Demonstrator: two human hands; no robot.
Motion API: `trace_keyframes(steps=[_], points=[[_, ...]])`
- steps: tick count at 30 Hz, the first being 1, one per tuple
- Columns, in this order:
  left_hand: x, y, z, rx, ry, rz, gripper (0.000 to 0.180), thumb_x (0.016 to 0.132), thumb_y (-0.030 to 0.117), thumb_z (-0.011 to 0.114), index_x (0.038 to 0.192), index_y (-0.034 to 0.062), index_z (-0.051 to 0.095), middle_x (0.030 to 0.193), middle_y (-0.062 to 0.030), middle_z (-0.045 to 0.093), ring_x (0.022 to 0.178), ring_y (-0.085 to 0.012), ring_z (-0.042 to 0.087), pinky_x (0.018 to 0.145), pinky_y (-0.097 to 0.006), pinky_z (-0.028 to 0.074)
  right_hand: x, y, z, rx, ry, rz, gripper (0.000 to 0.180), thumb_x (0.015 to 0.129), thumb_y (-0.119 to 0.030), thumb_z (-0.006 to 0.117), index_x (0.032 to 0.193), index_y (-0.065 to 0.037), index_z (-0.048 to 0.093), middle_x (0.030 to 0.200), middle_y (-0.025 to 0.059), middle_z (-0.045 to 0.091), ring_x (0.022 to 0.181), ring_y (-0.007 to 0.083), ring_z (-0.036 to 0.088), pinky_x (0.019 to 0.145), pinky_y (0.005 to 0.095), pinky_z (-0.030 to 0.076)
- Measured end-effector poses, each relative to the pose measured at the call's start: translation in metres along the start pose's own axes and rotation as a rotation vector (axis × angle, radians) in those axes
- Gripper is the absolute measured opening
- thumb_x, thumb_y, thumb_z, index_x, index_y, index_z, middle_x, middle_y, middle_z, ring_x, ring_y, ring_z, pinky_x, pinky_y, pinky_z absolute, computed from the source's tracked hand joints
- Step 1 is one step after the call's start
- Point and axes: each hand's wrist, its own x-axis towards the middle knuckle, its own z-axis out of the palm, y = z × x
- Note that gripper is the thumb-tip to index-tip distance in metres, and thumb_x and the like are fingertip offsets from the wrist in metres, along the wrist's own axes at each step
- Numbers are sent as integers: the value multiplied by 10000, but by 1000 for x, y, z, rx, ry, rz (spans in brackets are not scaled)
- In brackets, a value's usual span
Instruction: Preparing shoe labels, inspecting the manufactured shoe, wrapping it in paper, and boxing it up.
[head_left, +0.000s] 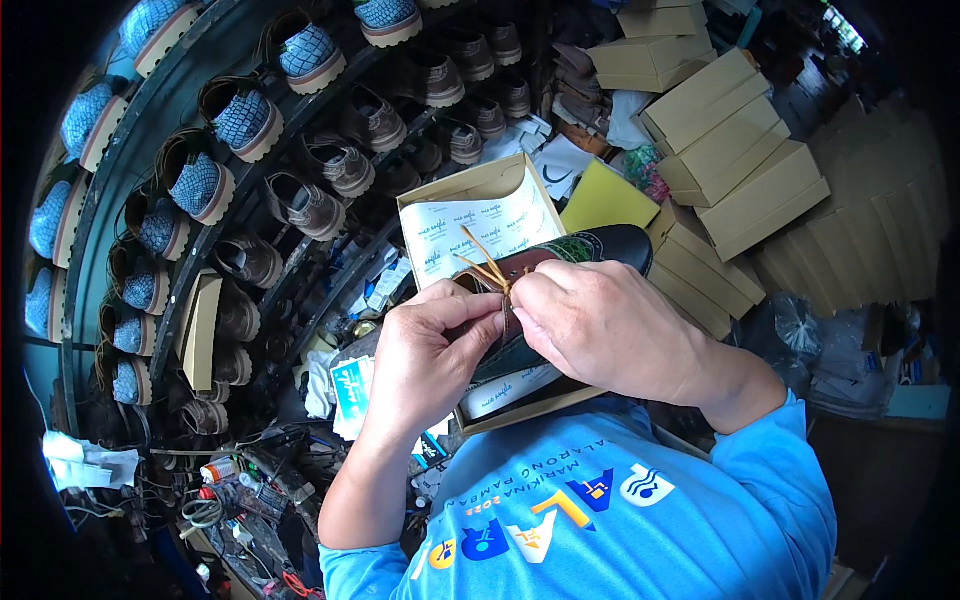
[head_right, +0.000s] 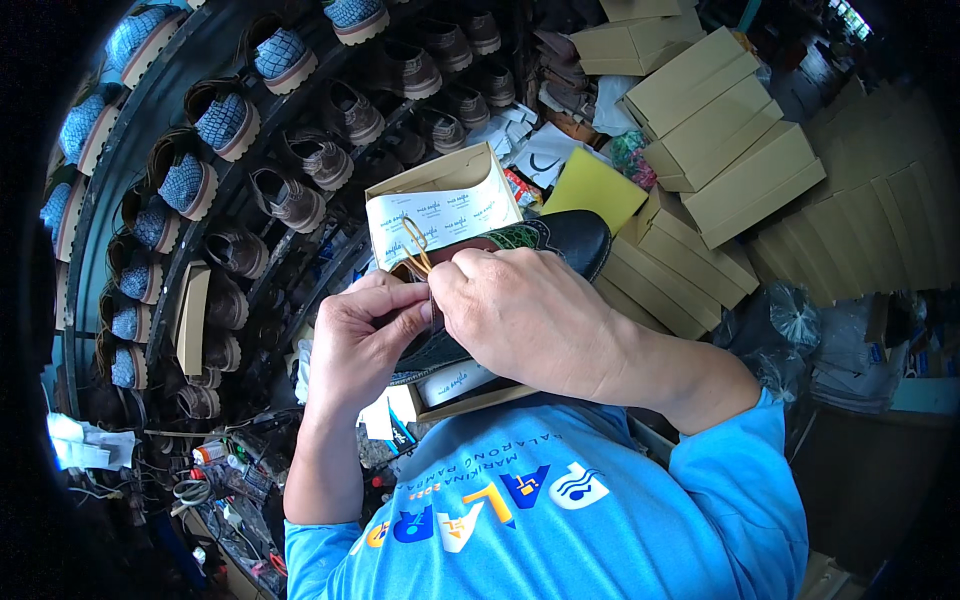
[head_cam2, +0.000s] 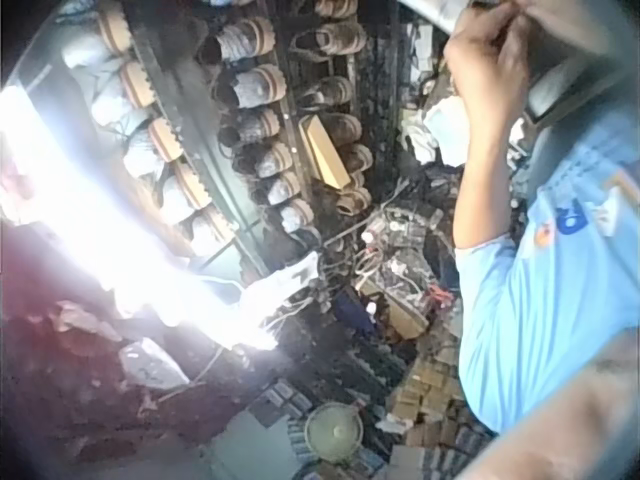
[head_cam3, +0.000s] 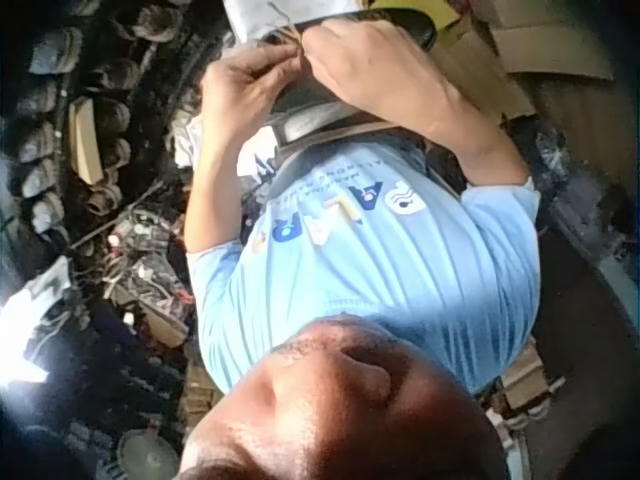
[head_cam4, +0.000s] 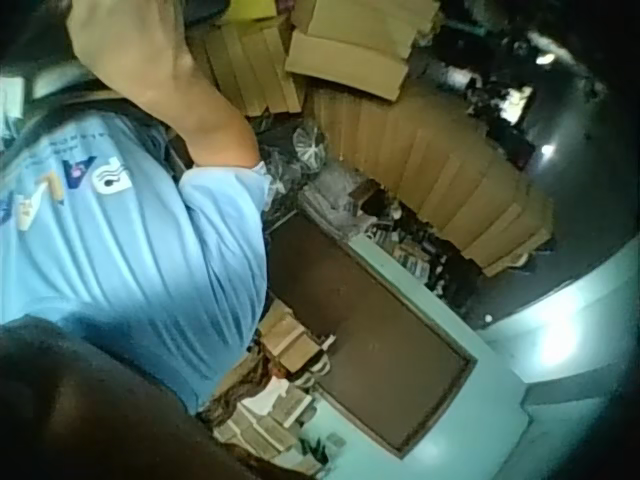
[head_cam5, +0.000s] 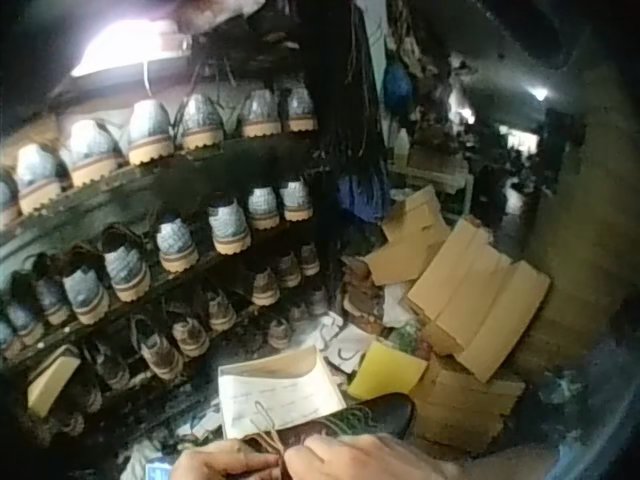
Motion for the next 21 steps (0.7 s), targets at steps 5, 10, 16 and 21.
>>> trace_keyframes(steps=[5, 10, 16, 21], points=[[1, 1, 2, 101, 8, -12, 128, 859, 57, 716, 962, -19, 708, 832, -125, 645, 766, -235, 641, 701, -332, 501, -2, 1, 8, 89, 64, 69, 149, 851, -86, 679, 869, -13, 550, 780, 136, 590, 684, 317, 645, 577, 420, 525], [-3, 6, 7, 230, 31, 93, 41, 892, 12, 630, 922, -10, 613, 837, -125, 587, 769, -258, 587, 703, -342, 464, -9, 1, 3, 208, 164, 92, 151, 843, -74, 706, 934, -19, 600, 792, 129, 616, 655, 286, 636, 560, 402, 502], [-9, 6, 11, 405, 165, 142, 40, 886, -10, 615, 916, -11, 589, 828, -149, 566, 729, -312, 581, 668, -382, 465, -22, -5, -32, 498, -58, 256, 146, 861, -110, 695, 878, -29, 575, 803, 144, 647, 751, 351, 653, 649, 420, 503], [-10, 5, 11, 396, 235, 163, 47, 880, -38, 623, 902, -12, 590, 835, -133, 569, 677, -245, 577, 619, -336, 462, -29, 12, -37, 826, -285, 218, 347, 823, -206, 790, 1063, 12, 668, 806, 86, 659, 762, 189, 666, 724, 313, 523]])
